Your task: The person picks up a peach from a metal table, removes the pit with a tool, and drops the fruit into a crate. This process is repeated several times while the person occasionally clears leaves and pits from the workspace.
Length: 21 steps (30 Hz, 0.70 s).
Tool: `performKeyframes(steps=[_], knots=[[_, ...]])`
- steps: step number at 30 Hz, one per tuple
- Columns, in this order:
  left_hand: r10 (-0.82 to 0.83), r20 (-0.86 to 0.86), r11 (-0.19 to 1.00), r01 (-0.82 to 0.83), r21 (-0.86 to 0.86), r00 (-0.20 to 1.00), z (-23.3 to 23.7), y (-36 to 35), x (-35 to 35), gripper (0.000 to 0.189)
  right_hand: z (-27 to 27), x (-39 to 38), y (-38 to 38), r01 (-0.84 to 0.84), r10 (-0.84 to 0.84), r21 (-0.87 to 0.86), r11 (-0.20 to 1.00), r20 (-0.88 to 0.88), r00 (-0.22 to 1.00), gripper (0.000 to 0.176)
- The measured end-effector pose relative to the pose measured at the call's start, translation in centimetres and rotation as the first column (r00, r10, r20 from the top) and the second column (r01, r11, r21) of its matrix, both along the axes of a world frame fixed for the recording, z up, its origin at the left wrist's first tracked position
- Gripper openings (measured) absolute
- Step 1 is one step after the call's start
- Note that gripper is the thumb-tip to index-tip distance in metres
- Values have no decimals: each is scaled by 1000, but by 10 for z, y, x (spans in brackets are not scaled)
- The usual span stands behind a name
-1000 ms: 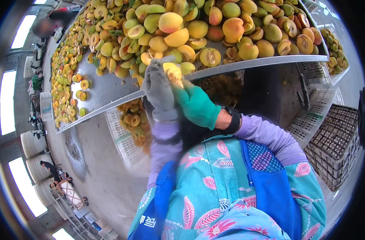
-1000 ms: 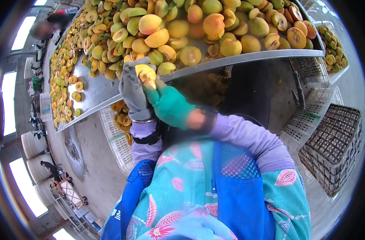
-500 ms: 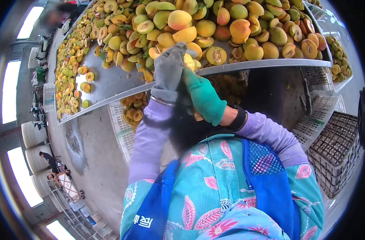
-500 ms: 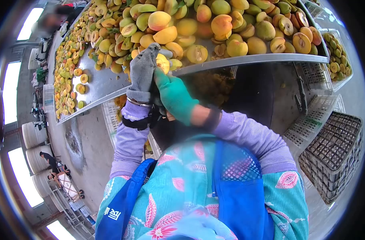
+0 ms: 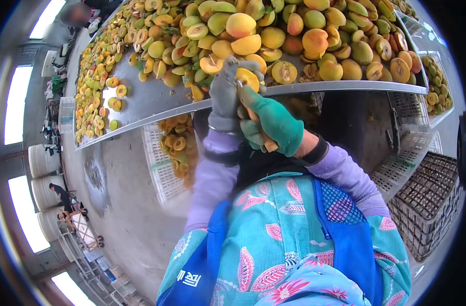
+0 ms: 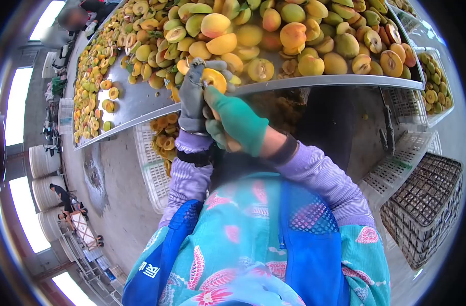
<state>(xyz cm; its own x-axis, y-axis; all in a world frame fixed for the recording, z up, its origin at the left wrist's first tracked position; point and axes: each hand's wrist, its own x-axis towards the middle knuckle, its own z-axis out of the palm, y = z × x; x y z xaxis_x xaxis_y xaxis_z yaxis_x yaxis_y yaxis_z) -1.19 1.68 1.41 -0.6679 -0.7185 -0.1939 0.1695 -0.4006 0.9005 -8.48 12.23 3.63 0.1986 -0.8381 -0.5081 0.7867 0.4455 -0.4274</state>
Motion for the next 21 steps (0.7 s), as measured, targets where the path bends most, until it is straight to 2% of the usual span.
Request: performKeyframes(steps=[1, 3, 4, 5, 7, 8, 9, 10, 11, 12, 14, 15, 17, 18, 19, 20, 21], knots=[[25, 11, 999, -25, -46, 1000, -4, 2, 2, 51, -4, 0, 1, 5, 5, -58, 998, 177, 984, 42], [36, -49, 999, -34, 27, 998, -6, 6, 7, 51, -19, 1, 8, 44, 41, -151, 988, 515, 856, 43], [37, -100, 997, -29, 78, 994, -3, 9, 10, 51, -21, 4, 9, 58, 59, -183, 982, 574, 817, 43], [37, -154, 993, -19, 118, 987, 1, 9, 10, 51, -19, 5, 10, 16, 97, -199, 980, 546, 832, 43], [149, -111, 987, -141, 74, 983, 11, 17, 26, 50, -9, 11, 13, -59, 170, -229, 972, 500, 849, 42], [201, -116, 978, -193, 79, 973, 15, 19, 35, 50, -8, 15, 10, -144, 237, -260, 955, 373, 897, 41], [256, -121, 965, -247, 84, 959, 17, 20, 42, 49, -7, 18, 7, -165, 267, -278, 946, 381, 885, 41], [264, -124, 964, -265, 8, 956, 17, 20, 48, 50, -5, 22, 5, -189, 297, -293, 937, 389, 872, 41], [252, -53, 963, -255, -81, 966, 18, 19, 52, 51, -4, 26, 4, -214, 328, -305, 928, 395, 858, 40], [242, 18, 958, -236, -166, 970, 19, 17, 54, 53, -16, 31, 2, -149, 344, -357, 922, 582, 737, 41], [238, 125, 942, -198, -271, 963, 23, 18, 55, 56, -29, 42, 2, -56, 354, -407, 912, 711, 608, 41], [134, 37, 967, -123, -222, 990, 21, 15, 55, 55, -31, 44, 2, 1, 357, -424, 906, 764, 538, 41], [-79, -149, 989, 58, -137, 986, 15, 6, 56, 54, -27, 43, 4, -39, 384, -430, 902, 758, 528, 42], [94, -225, 993, -76, 91, 970, 14, 15, 58, 53, -25, 43, 2, -66, 412, -442, 895, 759, 504, 43], [298, -272, 887, -160, 433, 915, 19, 26, 58, 53, -23, 43, 1, -95, 442, -455, 885, 759, 478, 44], [427, -98, 855, -367, 366, 899, 18, 27, 68, 50, -23, 46, 0, -114, 502, -543, 832, 650, 570, 41], [554, 66, 794, -551, 259, 830, 15, 23, 84, 47, -18, 39, 5, -220, 472, -465, 857, 541, 696, 40]])
